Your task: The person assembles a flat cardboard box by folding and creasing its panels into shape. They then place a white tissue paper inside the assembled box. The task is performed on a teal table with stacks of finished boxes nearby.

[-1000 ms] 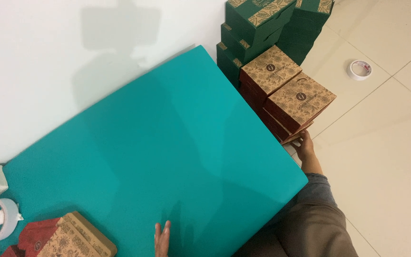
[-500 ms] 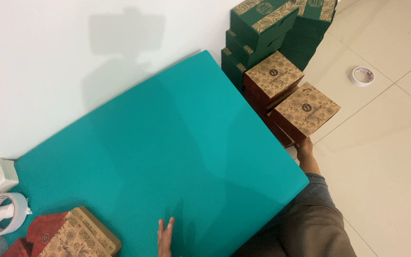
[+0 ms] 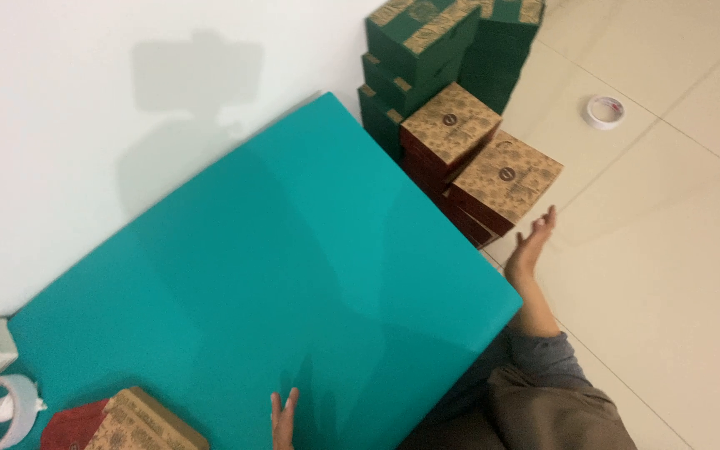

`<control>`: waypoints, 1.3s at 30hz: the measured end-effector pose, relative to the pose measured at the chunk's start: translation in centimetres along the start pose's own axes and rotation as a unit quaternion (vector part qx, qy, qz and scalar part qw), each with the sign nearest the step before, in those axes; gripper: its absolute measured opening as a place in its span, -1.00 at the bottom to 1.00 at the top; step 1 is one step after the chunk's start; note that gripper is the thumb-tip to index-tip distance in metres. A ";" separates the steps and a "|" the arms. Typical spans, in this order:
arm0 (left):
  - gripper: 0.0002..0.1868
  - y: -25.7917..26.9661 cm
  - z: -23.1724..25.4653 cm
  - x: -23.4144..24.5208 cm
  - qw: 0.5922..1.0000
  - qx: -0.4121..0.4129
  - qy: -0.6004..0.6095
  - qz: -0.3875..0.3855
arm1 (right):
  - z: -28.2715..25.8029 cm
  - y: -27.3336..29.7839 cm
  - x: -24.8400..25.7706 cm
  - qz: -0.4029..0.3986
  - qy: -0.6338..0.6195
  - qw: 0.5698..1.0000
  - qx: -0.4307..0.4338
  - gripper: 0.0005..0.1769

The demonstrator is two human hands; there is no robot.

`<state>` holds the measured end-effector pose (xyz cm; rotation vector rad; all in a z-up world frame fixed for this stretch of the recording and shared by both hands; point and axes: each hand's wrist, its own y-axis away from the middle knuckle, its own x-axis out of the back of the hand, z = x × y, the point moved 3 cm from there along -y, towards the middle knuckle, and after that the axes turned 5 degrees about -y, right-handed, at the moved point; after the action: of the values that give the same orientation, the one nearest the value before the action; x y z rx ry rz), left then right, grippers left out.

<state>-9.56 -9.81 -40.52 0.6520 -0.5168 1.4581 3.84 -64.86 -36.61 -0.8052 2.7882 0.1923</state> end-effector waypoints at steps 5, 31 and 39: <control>-0.23 -0.5 3.9 2.4 0.973 -0.229 0.012 -0.008 | -1.9 3.1 -2.5 -0.074 0.005 0.997 -0.013 0.04; -0.39 1.9 26.0 9.2 0.996 -0.025 0.088 -0.004 | -7.2 3.6 -3.5 -0.207 -0.105 0.973 0.000 -0.31; -0.54 5.2 28.9 11.8 0.948 -0.278 0.058 0.140 | -17.9 9.3 -1.9 -0.136 0.061 0.974 0.170 -0.40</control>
<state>-12.09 -20.93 -10.99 0.0426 -0.9111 1.5069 -2.93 -59.44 -18.23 -1.1221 2.6683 -0.3848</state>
